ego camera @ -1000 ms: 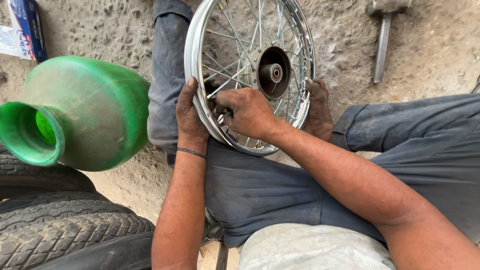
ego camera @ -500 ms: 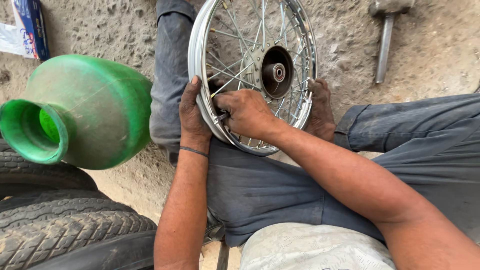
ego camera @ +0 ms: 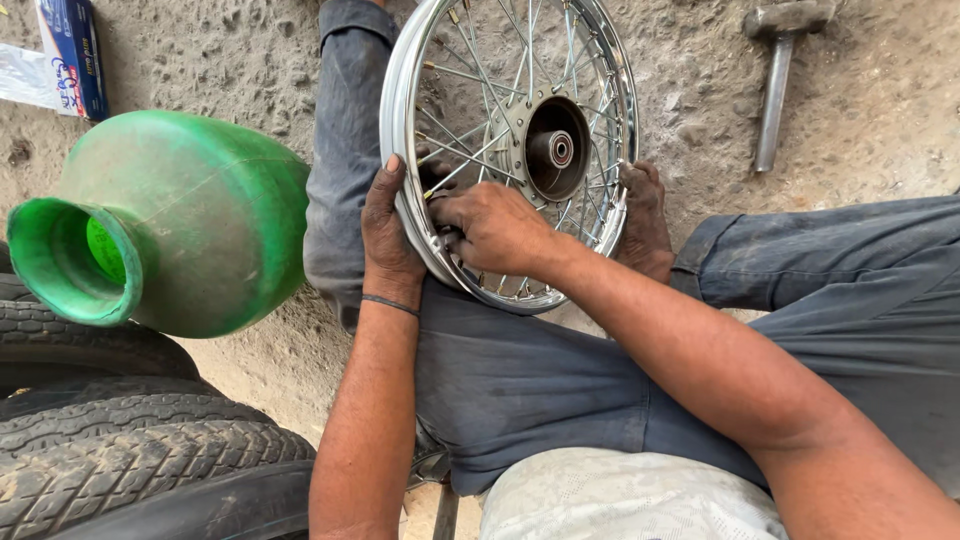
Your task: The person sits on the ground with a motorcycle wheel across their lap, hammering the rim and using a small tool to tighten and adjust the spokes. They rotate the wheel repeatedly and work around the rim to seat and true it against the hub.
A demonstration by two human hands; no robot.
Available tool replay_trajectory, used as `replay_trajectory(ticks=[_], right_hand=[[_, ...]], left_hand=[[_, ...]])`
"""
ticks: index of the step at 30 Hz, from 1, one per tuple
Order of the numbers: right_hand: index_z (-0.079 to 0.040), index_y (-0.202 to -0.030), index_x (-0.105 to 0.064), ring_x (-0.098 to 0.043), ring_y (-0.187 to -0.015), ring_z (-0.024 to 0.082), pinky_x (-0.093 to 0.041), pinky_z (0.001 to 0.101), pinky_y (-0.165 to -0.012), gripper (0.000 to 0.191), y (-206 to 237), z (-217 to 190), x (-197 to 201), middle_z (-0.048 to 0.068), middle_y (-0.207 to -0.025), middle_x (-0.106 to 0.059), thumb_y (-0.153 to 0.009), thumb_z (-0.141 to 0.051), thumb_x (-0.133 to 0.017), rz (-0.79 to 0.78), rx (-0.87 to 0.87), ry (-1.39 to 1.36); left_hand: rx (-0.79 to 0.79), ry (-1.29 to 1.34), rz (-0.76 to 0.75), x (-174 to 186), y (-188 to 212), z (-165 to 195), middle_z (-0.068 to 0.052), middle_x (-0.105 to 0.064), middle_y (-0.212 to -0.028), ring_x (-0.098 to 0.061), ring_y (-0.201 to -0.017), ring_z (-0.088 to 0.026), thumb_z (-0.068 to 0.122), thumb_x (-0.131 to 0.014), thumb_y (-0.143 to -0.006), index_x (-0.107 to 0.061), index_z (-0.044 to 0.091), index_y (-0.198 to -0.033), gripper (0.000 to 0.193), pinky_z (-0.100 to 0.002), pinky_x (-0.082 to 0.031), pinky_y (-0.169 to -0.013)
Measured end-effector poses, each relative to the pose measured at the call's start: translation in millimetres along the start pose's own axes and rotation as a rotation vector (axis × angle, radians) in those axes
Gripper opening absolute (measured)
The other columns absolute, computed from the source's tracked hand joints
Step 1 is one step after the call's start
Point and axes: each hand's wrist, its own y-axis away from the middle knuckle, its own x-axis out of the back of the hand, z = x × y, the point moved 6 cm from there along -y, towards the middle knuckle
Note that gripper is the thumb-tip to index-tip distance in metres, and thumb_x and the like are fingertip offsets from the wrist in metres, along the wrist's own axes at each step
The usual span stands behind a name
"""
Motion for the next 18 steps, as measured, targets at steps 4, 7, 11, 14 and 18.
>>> replay_trajectory(ticks=[4, 7, 11, 14, 18], right_hand=[[-0.013, -0.113, -0.074, -0.072, -0.084, 0.03, -0.059, 0.043, -0.077, 0.041, 0, 2, 7, 0.008, -0.092, -0.074, -0.073, -0.005, -0.073, 0.115, 0.001, -0.043], [-0.006, -0.115, -0.072, -0.071, -0.084, 0.031, -0.057, 0.0445, -0.075, 0.053, -1, 5, 3, 0.009, -0.096, -0.074, -0.062, -0.003, -0.075, 0.031, 0.08, -0.065], [-0.011, -0.094, -0.073, -0.074, -0.085, 0.026, -0.06, 0.0408, -0.08, 0.014, -5, 9, -3, 0.005, -0.089, -0.075, -0.08, -0.011, -0.077, -0.02, 0.01, 0.016], [-0.01, -0.101, -0.071, -0.075, -0.081, 0.027, -0.061, 0.0399, -0.079, 0.027, -6, 3, 6, 0.007, -0.088, -0.075, -0.075, -0.007, -0.074, 0.091, 0.006, -0.06], [-0.011, -0.106, -0.071, -0.075, -0.076, 0.026, -0.06, 0.0415, -0.077, 0.027, 0, 13, 21, 0.009, -0.084, -0.075, -0.079, -0.006, -0.069, -0.088, -0.048, -0.079]], left_hand=[[0.009, 0.01, -0.005, 0, -1, 0, -0.019, -0.073, -0.102, -0.074, -0.094, -0.027, 0.035, -0.067, -0.099, -0.064, -0.004, -0.123, 0.046, -0.036, -0.063, -0.085], [0.021, 0.005, 0.004, 2, -1, -2, -0.018, -0.073, -0.101, -0.074, -0.093, -0.027, 0.036, -0.067, -0.098, -0.064, -0.003, -0.123, 0.046, -0.036, -0.063, -0.085], [0.046, 0.03, -0.019, 2, -1, -4, -0.019, -0.073, -0.103, -0.073, -0.092, -0.027, 0.035, -0.068, -0.099, -0.065, -0.003, -0.123, 0.045, -0.037, -0.062, -0.085], [0.034, 0.052, -0.048, -1, -1, -2, -0.017, -0.072, -0.104, -0.073, -0.094, -0.026, 0.036, -0.067, -0.1, -0.064, -0.001, -0.123, 0.044, -0.038, -0.061, -0.085], [0.044, 0.016, -0.024, -1, 0, -1, -0.016, -0.072, -0.107, -0.072, -0.094, -0.026, 0.037, -0.064, -0.101, -0.063, -0.001, -0.127, 0.046, -0.037, -0.06, -0.084]])
